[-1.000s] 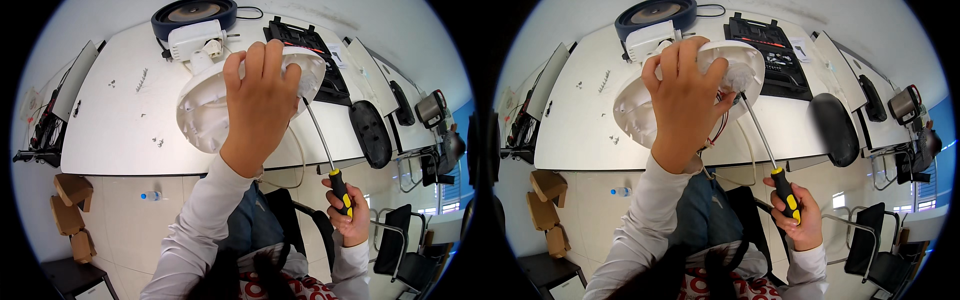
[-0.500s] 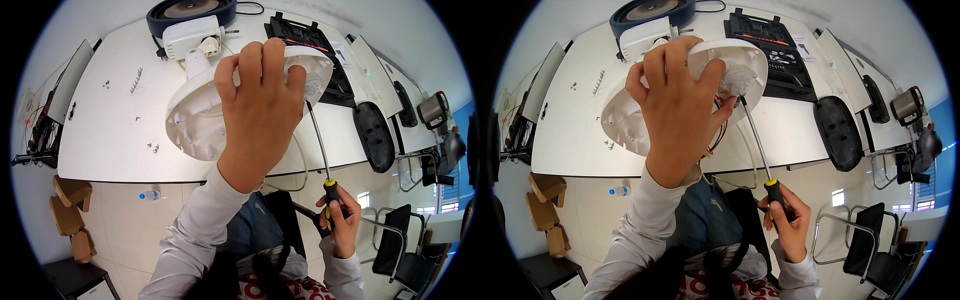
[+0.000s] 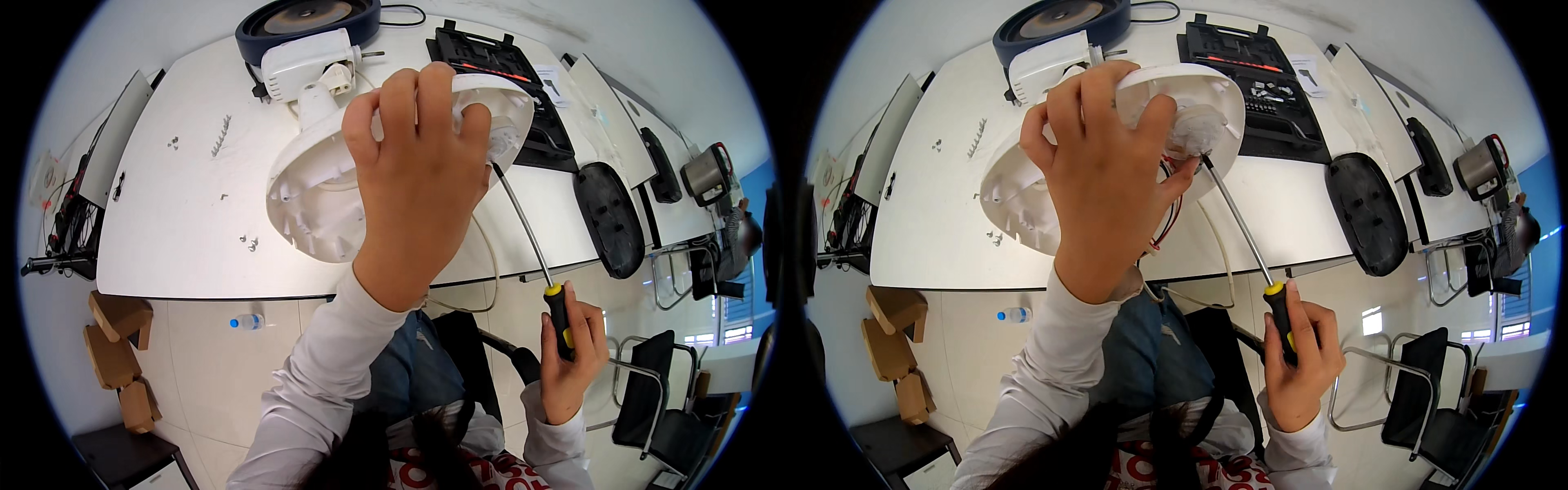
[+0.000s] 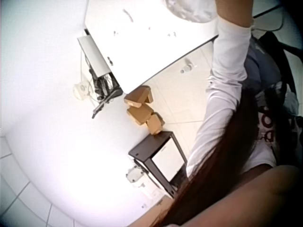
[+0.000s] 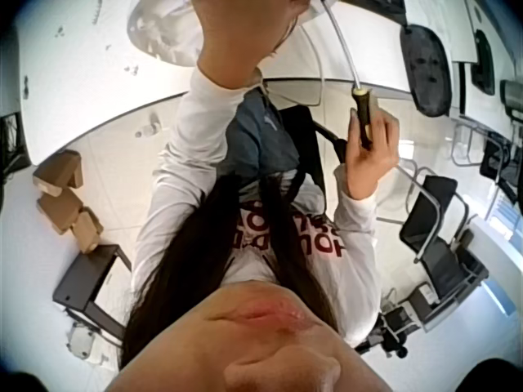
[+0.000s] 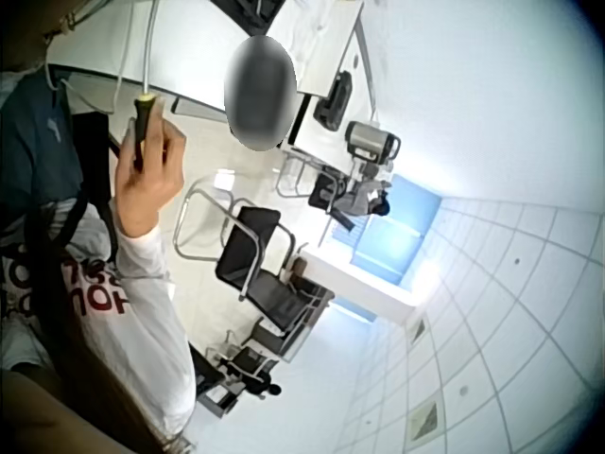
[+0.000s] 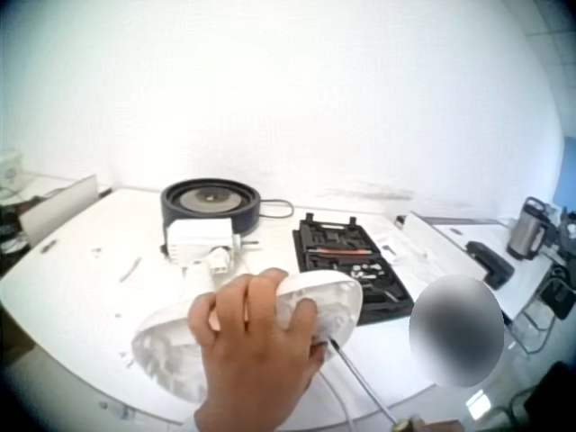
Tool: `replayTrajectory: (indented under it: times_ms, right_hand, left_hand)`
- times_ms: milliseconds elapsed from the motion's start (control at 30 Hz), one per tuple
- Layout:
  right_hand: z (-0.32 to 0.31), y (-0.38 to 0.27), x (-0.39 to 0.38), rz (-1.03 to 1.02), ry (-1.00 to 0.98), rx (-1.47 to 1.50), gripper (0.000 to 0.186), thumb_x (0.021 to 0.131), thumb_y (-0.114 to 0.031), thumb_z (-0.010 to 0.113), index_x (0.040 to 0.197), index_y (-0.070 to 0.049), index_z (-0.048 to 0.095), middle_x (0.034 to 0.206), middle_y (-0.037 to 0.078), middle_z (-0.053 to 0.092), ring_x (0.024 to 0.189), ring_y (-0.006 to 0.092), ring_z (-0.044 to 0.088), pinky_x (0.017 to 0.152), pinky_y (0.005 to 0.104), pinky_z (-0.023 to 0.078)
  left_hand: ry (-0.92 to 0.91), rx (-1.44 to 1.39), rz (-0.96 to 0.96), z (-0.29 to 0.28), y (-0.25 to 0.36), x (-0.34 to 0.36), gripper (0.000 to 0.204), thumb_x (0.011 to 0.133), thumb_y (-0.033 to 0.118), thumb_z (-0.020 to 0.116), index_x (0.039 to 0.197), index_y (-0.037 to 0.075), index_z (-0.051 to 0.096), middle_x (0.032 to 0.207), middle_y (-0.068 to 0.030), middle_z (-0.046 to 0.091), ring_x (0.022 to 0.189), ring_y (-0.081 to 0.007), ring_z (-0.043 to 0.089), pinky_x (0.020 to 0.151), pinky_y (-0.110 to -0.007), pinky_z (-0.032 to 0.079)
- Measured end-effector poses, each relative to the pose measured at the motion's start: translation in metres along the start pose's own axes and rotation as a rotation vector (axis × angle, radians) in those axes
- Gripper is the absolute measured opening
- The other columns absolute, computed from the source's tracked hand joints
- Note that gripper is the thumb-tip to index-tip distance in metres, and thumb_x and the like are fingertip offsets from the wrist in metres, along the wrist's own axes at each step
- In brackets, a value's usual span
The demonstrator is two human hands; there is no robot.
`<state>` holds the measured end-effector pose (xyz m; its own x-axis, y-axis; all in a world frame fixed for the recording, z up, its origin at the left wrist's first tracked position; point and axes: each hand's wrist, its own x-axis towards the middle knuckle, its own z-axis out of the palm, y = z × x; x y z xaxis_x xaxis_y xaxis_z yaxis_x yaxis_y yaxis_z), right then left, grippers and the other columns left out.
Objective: The person uses a screwdriver to tighten screws on the internal wiring of a white plastic device housing. They repeatedly adjust the device's position and re-engage the screwdriver with the same internal components throughout the clip.
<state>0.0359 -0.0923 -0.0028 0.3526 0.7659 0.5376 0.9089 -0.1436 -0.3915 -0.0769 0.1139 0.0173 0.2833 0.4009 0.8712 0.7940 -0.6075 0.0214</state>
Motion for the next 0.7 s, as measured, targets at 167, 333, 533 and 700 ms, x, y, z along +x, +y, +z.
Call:
replayTrajectory:
  times_ms: [167,333,533,700]
  right_hand:
    - [-0.006,0.003,0.006,-0.138,0.079,-0.232,0.047,0.067,0.003,0.073,0.111,-0.006,0.065,0.082,0.007,0.055,0.064,0.0185,0.055,0.053,0.0266,0.044]
    - [-0.006,0.004,0.006,-0.180,0.110,-0.295,0.046,0.066,0.002,0.074,0.109,-0.006,0.066,0.082,0.007,0.055,0.064,0.0181,0.055,0.052,0.0268,0.044]
    - [-0.014,-0.005,0.013,-0.042,-0.020,-0.086,0.045,0.069,0.005,0.070,0.112,-0.003,0.062,0.081,0.010,0.055,0.068,0.0209,0.057,0.058,0.0265,0.046]
    - [-0.016,0.003,0.017,0.124,-0.168,0.213,0.038,0.073,0.002,0.067,0.111,0.000,0.059,0.083,0.012,0.056,0.068,0.0173,0.057,0.056,0.0224,0.044]
  left_hand:
    - [-0.013,-0.016,-0.007,-0.002,0.001,0.001,0.050,0.045,0.029,0.083,0.089,0.017,0.062,0.118,-0.0049,0.046,0.110,-0.0259,0.036,0.091,-0.046,0.022]
    - [-0.041,-0.057,-0.012,-0.005,0.003,0.003,0.049,0.045,0.026,0.083,0.089,0.016,0.062,0.118,-0.0053,0.046,0.111,-0.0263,0.036,0.091,-0.046,0.021]
    - [-0.026,0.006,0.013,-0.001,0.002,0.001,0.049,0.045,0.024,0.083,0.088,0.015,0.062,0.118,-0.0060,0.047,0.111,-0.0269,0.036,0.091,-0.045,0.021]
    - [-0.026,0.000,0.016,-0.002,0.001,0.001,0.049,0.045,0.024,0.083,0.089,0.015,0.062,0.118,-0.0061,0.047,0.111,-0.0270,0.036,0.091,-0.046,0.021]
